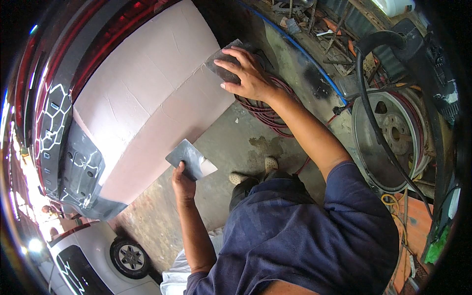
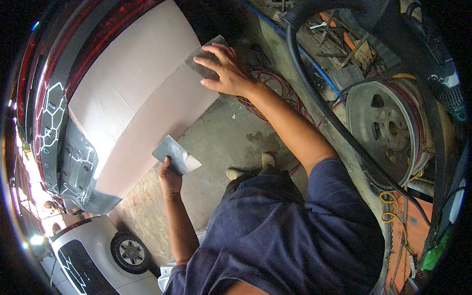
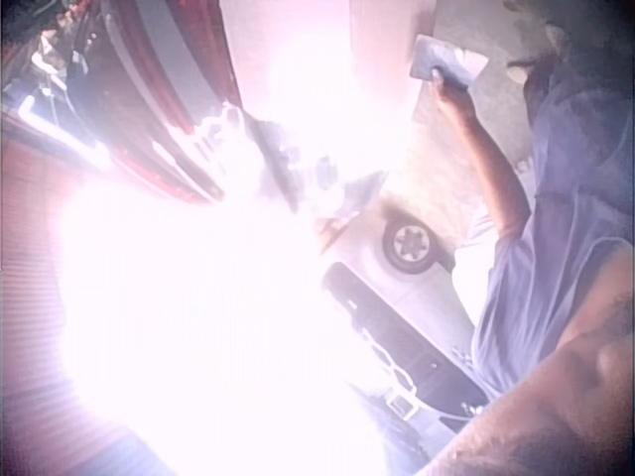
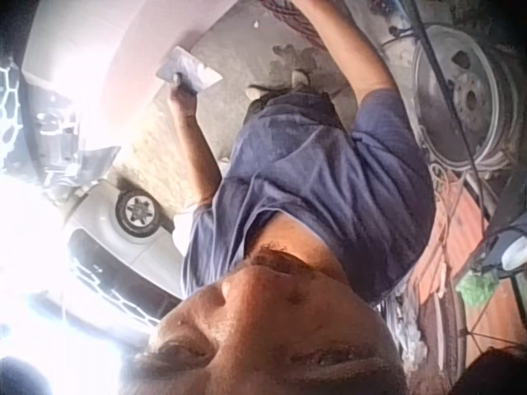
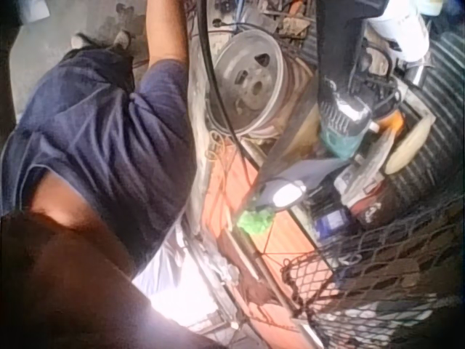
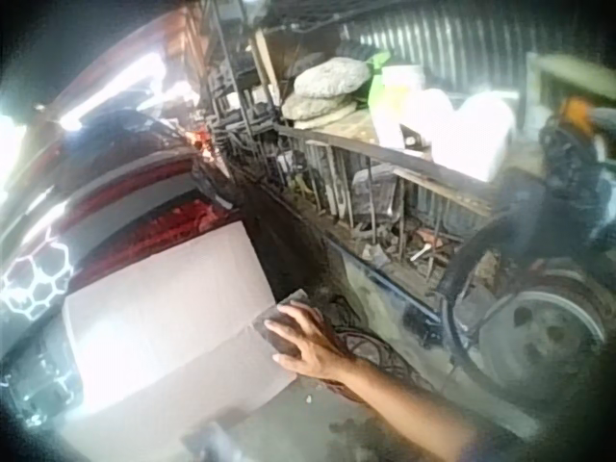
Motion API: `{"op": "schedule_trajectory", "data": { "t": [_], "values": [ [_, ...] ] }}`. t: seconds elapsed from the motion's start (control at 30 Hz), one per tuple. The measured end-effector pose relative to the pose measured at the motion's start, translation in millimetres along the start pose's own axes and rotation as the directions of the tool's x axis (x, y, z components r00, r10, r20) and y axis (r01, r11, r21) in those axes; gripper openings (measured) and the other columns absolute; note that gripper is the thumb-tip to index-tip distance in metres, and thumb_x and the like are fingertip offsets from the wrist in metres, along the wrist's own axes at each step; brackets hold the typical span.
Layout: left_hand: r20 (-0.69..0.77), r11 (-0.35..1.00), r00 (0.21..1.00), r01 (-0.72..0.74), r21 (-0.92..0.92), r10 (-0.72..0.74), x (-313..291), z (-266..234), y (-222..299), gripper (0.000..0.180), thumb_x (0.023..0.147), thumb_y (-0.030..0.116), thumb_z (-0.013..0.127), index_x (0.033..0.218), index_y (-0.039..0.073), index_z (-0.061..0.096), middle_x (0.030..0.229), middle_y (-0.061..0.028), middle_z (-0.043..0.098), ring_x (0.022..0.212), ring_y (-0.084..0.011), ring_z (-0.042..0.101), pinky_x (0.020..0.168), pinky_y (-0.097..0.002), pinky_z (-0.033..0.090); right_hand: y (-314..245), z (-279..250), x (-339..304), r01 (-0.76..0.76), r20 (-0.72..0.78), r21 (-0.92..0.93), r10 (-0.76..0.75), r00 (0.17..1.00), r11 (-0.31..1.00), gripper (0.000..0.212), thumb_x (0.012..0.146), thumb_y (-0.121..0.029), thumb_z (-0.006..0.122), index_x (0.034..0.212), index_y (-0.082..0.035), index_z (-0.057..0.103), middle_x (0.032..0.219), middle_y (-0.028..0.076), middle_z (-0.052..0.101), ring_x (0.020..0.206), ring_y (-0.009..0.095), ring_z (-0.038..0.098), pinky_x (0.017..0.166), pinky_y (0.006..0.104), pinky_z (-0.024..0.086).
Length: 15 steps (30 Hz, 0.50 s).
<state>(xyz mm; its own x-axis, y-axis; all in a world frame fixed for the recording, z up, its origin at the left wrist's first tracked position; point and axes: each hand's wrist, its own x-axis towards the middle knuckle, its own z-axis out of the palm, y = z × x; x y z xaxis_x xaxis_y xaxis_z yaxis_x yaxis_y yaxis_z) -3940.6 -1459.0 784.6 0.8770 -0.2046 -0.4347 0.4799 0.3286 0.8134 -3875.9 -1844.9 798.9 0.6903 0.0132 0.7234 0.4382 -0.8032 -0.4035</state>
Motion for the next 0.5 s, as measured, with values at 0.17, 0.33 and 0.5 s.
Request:
{"op": "schedule_trajectory", "data": {
  "t": [0.17,0.33,0.5],
  "values": [
    [-0.002,0.999,1.0,-0.007,-0.034,0.007,1.3,-4.4,-2.7,0.052,0.086,0.027,0.071,0.128,0.0,0.056,0.123,-0.0084,0.063,0.116,-0.0255,0.06,0.104,-0.0414,0.044,4.6,5.8,1.1,0.016,-0.014,0.045,-0.016,1.0,0.999,0.063,0.079,-0.032,0.076,0.137,-0.021,0.057,0.143,0.014,0.044,0.136,0.037,0.038,0.113,0.0514,0.03],
    [0.031,0.999,1.0,-0.003,-0.045,0.004,2.2,-3.1,-1.3,0.05,0.087,0.026,0.07,0.127,0.0,0.057,0.121,-0.0087,0.064,0.114,-0.0256,0.062,0.103,-0.0414,0.045,-1.4,5.8,-29.5,0.014,0.098,0.005,-0.014,0.995,1.0,0.066,0.073,-0.031,0.079,0.135,-0.021,0.057,0.142,0.013,0.044,0.136,0.038,0.038,0.112,0.053,0.031],
    [0.051,1.0,0.999,0.003,-0.012,-0.002,2.4,-6.1,-0.9,0.051,0.089,0.029,0.068,0.131,0.003,0.055,0.125,-0.0076,0.063,0.119,-0.0263,0.059,0.106,-0.0442,0.043,-14.3,16.8,-85.2,-0.007,0.195,-0.005,0.008,0.981,1.0,0.074,0.069,-0.023,0.082,0.138,-0.024,0.052,0.143,0.011,0.042,0.138,0.038,0.036,0.113,0.0548,0.032]
  ]
}}
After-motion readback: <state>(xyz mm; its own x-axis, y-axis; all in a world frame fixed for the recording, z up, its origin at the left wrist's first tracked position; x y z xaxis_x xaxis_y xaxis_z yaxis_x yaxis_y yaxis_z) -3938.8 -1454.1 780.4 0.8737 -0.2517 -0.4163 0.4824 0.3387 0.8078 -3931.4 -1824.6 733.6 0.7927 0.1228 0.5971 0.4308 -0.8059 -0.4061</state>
